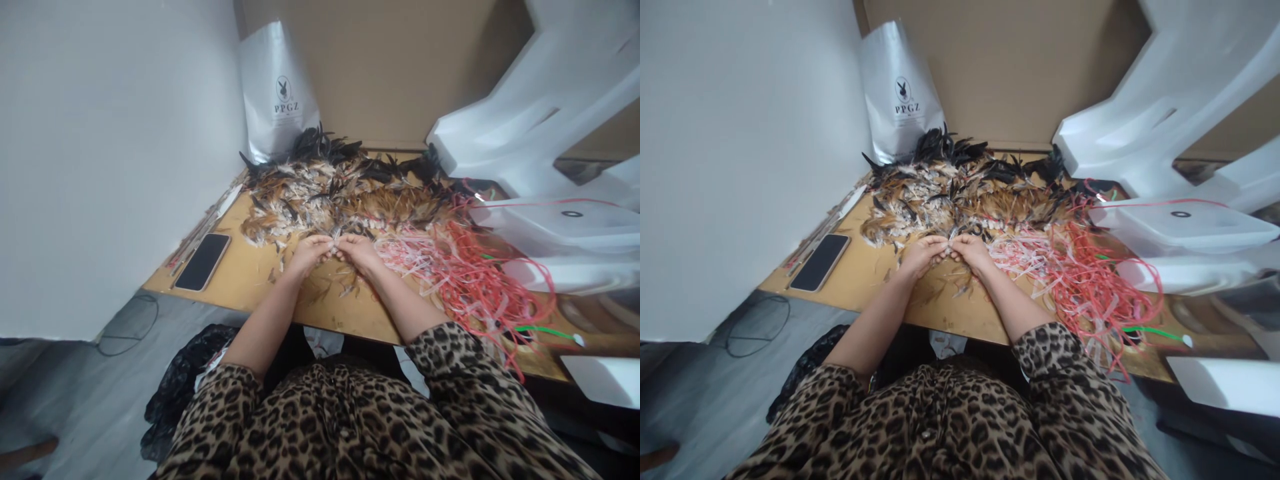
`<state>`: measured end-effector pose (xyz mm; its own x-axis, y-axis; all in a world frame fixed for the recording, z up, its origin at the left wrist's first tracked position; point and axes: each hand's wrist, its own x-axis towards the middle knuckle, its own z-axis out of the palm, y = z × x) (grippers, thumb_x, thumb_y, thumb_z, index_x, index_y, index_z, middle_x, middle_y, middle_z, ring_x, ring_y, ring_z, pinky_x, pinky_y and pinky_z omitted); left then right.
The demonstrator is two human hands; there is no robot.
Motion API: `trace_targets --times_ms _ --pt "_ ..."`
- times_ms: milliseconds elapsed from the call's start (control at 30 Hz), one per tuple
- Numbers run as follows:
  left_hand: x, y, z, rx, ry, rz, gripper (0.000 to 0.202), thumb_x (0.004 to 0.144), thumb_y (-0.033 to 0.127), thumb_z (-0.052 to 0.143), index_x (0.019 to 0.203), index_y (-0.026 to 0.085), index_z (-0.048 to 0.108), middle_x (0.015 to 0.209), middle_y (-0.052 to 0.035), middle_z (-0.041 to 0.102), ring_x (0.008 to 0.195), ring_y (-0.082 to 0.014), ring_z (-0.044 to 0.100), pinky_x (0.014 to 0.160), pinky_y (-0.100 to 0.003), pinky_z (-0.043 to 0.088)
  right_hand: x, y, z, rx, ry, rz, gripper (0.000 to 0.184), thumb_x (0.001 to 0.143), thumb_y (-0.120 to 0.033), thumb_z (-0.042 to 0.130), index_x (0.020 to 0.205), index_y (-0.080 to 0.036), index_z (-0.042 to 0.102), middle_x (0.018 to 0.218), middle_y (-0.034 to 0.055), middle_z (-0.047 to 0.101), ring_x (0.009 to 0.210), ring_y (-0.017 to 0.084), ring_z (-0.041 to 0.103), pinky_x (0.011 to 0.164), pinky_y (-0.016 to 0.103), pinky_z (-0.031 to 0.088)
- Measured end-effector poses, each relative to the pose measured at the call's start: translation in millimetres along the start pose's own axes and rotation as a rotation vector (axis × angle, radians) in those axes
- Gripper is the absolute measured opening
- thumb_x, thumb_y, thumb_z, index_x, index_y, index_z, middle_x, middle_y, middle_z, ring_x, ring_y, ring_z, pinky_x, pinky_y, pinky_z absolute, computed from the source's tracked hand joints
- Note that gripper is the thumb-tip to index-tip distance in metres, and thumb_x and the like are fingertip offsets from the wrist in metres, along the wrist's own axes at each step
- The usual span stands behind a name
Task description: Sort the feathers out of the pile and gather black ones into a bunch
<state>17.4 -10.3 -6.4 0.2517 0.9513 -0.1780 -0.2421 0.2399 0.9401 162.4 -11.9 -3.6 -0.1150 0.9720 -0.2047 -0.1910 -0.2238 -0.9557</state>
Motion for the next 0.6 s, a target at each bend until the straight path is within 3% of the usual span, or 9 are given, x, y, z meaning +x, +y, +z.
trace_targets --times_ms 133,333,600 --pt "0.2 0.1 2.1 0.153 0.06 0.04 0.027 0.061 0.026 0.071 0.08 0.01 0.062 0.053 0.0012 0.057 0.044 -0.0046 0.048 0.046 -0.017 0.036 1.0 0.6 0.6 0.015 0.037 -0.024 0.021 0.056 -0.029 0.071 0.066 -0.014 0.06 0.053 -0.0014 0.061 0.045 0.006 0.054 0.042 0.015 0.042" --pt "-0.9 -0.4 0.8 0.283 0.05 0.045 0.018 0.064 0.022 0.067 0.076 0.011 0.062 0.051 0.0014 0.057 0.043 -0.005 0.048 0.046 -0.018 0.037 -1.7 -1.4 0.5 -0.079 0.037 -0.045 0.022 0.057 -0.031 0.073 0.065 -0.014 0.061 0.049 -0.0011 0.06 0.044 0.006 0.054 0.042 0.015 0.041" --pt "2.4 -3.2 0.3 0.33 0.088 0.125 0.019 0.062 0.027 0.068 0.071 0.012 0.063 0.051 0.002 0.056 0.043 -0.0052 0.046 0.046 -0.019 0.037 -0.9 -3.3 -2.4 -0.12 0.017 -0.02 0.017 0.067 -0.03 0.067 0.064 -0.014 0.062 0.056 0.0007 0.063 0.047 0.007 0.057 0.042 0.015 0.042"
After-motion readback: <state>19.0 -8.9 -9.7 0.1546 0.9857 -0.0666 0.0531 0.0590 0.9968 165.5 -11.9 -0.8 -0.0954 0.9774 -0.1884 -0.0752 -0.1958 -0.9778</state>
